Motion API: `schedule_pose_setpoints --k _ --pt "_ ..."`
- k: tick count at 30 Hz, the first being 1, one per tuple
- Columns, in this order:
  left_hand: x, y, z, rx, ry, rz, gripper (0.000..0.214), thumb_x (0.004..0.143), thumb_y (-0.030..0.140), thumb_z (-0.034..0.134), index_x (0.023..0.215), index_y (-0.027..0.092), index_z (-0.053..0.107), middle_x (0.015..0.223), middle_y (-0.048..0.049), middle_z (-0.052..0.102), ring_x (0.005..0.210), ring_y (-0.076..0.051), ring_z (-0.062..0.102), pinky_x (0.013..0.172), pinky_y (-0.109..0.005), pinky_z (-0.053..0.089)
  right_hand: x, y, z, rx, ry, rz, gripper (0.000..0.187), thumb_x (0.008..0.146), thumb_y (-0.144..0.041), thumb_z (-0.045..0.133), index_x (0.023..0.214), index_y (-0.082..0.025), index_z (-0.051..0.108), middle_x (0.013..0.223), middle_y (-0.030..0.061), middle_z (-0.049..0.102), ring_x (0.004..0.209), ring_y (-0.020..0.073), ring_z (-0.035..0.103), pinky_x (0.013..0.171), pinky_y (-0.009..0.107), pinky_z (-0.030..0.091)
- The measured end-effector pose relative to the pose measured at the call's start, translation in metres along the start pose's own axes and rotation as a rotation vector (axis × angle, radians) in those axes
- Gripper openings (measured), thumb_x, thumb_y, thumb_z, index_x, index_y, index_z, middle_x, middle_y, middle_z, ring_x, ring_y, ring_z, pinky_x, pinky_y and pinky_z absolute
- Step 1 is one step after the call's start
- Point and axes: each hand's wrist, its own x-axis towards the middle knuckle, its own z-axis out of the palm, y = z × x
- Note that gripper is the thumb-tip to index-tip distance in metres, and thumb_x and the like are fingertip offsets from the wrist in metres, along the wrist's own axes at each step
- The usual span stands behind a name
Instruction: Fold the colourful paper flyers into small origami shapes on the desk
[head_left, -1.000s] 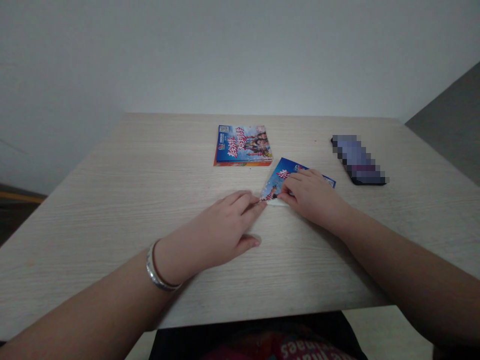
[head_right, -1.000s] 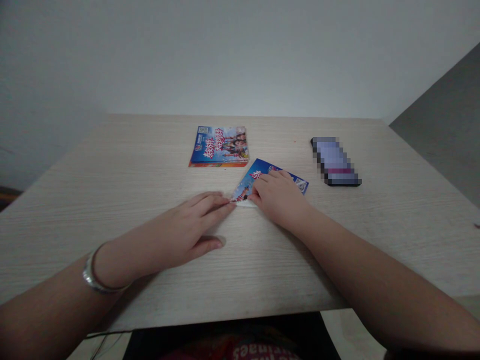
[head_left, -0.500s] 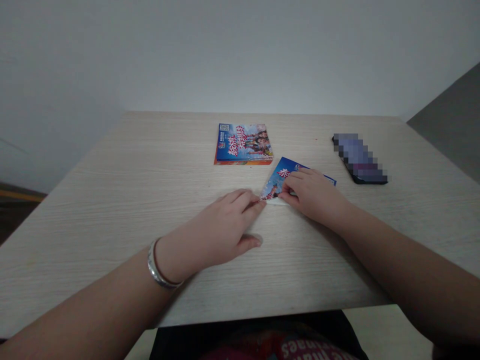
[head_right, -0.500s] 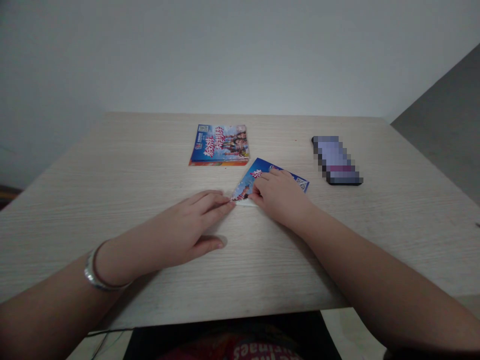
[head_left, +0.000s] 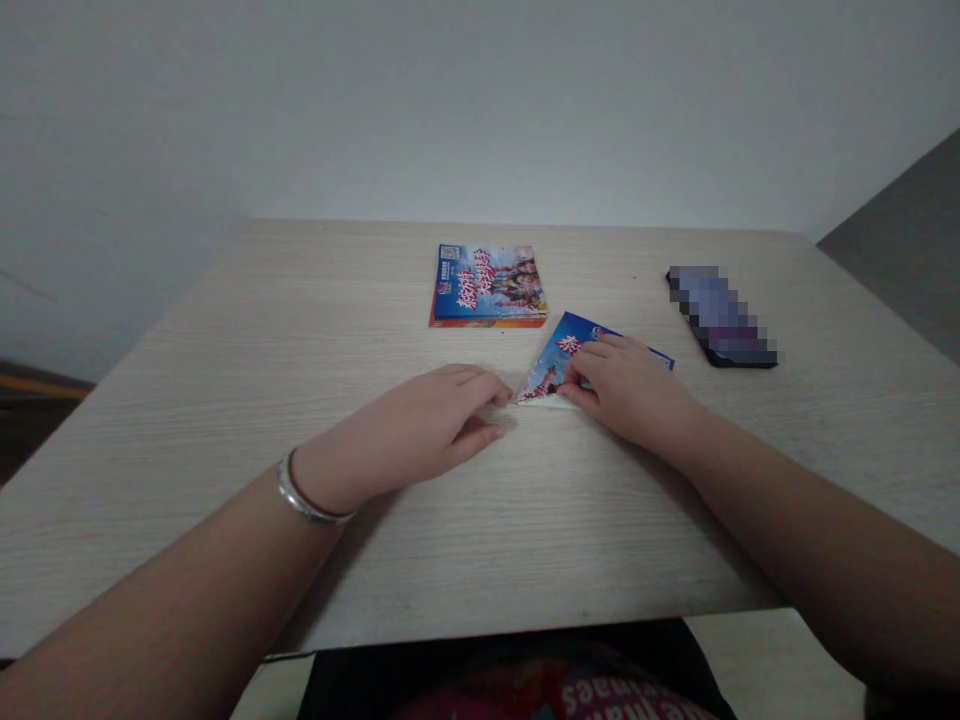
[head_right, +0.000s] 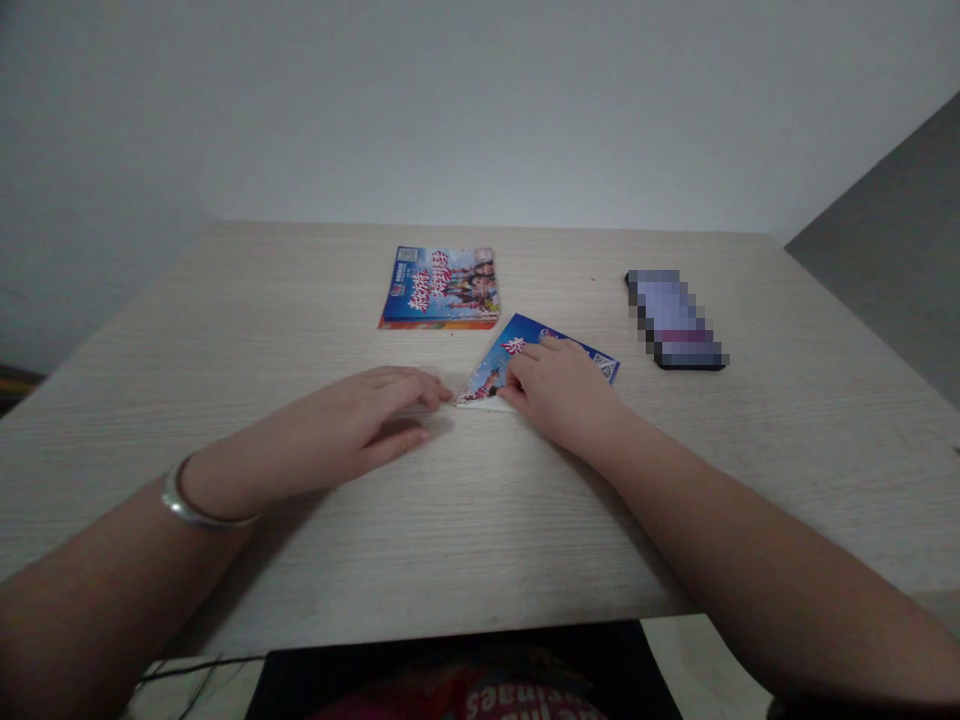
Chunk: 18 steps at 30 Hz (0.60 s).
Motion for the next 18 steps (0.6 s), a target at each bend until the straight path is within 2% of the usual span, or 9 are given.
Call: schedule_pose_setpoints --k 6,12,18 --pt "0.0052 -0.0023 0.0059 0.118 0.024 0.076 0.038 0.094 0.027 0.055 0.131 0.018 0.054 0.126 -0.0098 0.062 0.119 -0.024 0.055 0.105 -0.040 0.043 0.0002 0.0002 -0.0006 0.007 0.012 0.001 0.018 0.092 -0.029 0.058 0.083 -0.017 0.068 0.087 0.0081 0.072 0.088 0.0242 0.064 0.083 0.036 0.042" --pt "0.0042 -0.0014 0.0071 0.210 0.029 0.140 0.037 0.096 0.030 0.054 0.130 0.018 0.057 0.132 -0.0069 0.062 0.121 -0.023 0.054 0.109 -0.040 0.041 0.0014 0.0014 -0.0015 0.015 0.017 -0.013 0.021 0.093 -0.029 0.055 0.082 -0.018 0.067 0.086 0.0078 0.072 0.085 0.0230 0.063 0.083 0.036 0.041" --pt "0.0053 0.0017 0.0068 0.255 0.027 0.146 0.038 0.096 0.034 0.053 0.130 0.015 0.059 0.132 -0.0071 0.063 0.121 -0.025 0.054 0.108 -0.040 0.042 0.0016 0.0029 -0.0030 0.024 0.016 -0.001 0.019 0.092 -0.029 0.056 0.080 -0.018 0.066 0.085 0.0077 0.071 0.084 0.0224 0.062 0.082 0.035 0.041"
